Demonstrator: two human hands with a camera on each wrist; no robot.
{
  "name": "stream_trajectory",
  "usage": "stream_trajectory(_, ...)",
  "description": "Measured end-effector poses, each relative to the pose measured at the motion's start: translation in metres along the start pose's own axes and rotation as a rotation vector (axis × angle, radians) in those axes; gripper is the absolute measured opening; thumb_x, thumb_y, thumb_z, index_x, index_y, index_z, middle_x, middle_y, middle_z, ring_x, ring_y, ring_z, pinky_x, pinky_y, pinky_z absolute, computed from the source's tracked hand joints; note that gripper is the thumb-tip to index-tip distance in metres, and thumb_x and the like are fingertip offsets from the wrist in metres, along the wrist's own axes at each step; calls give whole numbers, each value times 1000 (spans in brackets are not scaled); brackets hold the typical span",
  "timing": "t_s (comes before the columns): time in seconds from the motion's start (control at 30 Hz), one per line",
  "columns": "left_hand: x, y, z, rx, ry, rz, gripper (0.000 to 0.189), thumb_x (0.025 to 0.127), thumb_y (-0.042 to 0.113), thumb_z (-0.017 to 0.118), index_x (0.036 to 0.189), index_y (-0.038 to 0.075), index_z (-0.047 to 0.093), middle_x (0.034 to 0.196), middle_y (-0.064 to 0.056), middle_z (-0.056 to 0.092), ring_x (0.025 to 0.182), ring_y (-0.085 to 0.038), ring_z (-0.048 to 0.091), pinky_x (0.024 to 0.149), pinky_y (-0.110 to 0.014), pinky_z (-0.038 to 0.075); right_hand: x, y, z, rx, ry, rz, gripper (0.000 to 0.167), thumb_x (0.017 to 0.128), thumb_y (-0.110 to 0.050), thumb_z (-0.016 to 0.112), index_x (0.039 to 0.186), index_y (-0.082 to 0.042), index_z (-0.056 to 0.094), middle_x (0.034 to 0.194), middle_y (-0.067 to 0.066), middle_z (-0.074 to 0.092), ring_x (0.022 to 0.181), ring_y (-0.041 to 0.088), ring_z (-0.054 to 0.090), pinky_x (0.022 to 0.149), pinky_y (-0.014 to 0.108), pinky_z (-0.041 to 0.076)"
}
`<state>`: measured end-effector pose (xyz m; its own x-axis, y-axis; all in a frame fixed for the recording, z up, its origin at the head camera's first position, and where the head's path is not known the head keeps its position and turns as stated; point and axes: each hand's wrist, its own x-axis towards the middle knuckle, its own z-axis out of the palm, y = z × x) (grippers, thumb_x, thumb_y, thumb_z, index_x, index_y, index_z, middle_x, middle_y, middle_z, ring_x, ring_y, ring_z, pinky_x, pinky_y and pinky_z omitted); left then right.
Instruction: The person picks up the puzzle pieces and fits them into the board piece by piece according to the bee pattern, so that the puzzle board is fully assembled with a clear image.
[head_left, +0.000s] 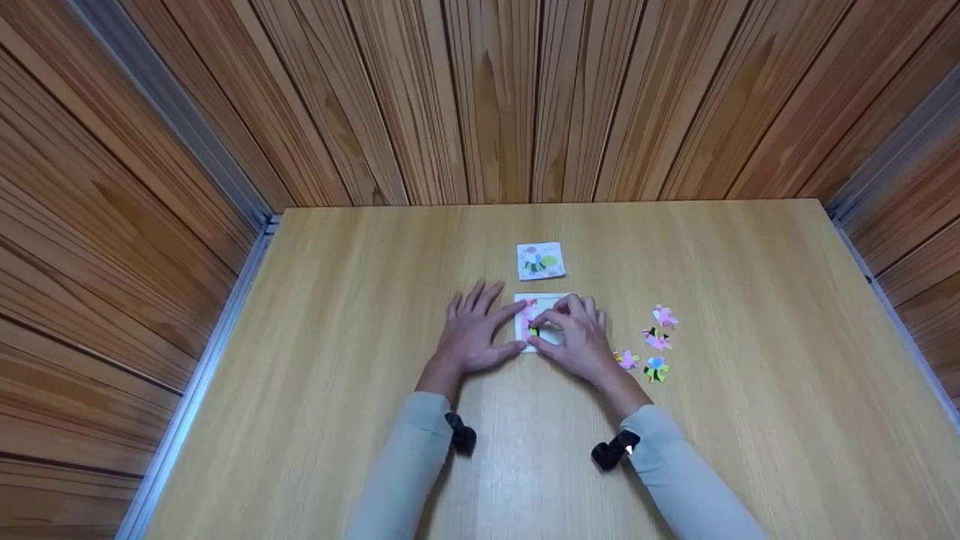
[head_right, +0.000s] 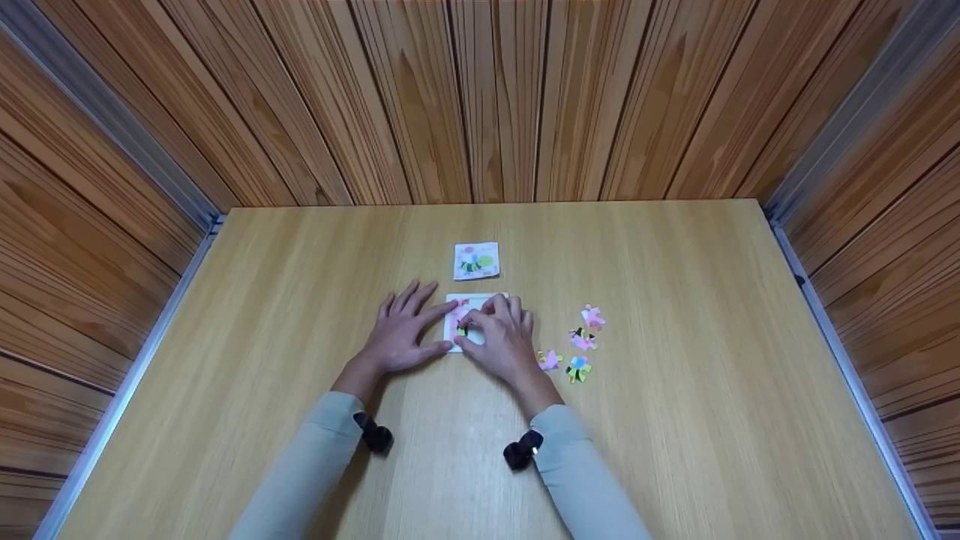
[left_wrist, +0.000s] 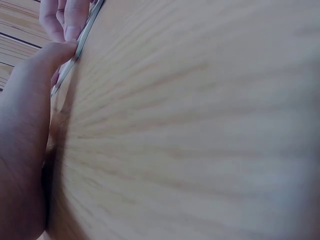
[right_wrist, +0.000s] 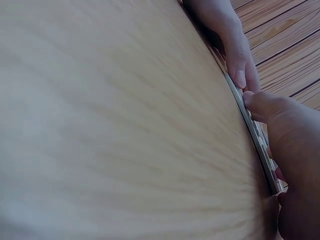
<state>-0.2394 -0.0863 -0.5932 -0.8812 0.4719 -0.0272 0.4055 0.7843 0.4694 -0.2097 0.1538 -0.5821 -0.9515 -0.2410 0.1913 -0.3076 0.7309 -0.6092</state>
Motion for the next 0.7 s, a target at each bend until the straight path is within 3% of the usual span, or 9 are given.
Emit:
stream_trajectory(0.27, 1, 3, 0, 7, -12, -28, 76, 104, 77, 49, 172, 44, 44, 192, -7, 20, 180, -43, 6, 140, -78, 2, 1, 1, -1, -4, -30, 5, 25, 98, -41, 89, 115, -23, 84, 132, 15, 59, 126, 36, 46, 101, 54, 34)
stream_trajectory(0.7, 1, 8, -2, 31, -10, -62, 77, 101, 77, 51, 171, 45, 47, 191, -6, 23, 180, -42, 7, 141, -77, 4, 1, 3, -3, 4, -45, 3, 25, 97, -40, 89, 116, -25, 84, 131, 14, 59, 126, 36, 46, 103, 55, 34)
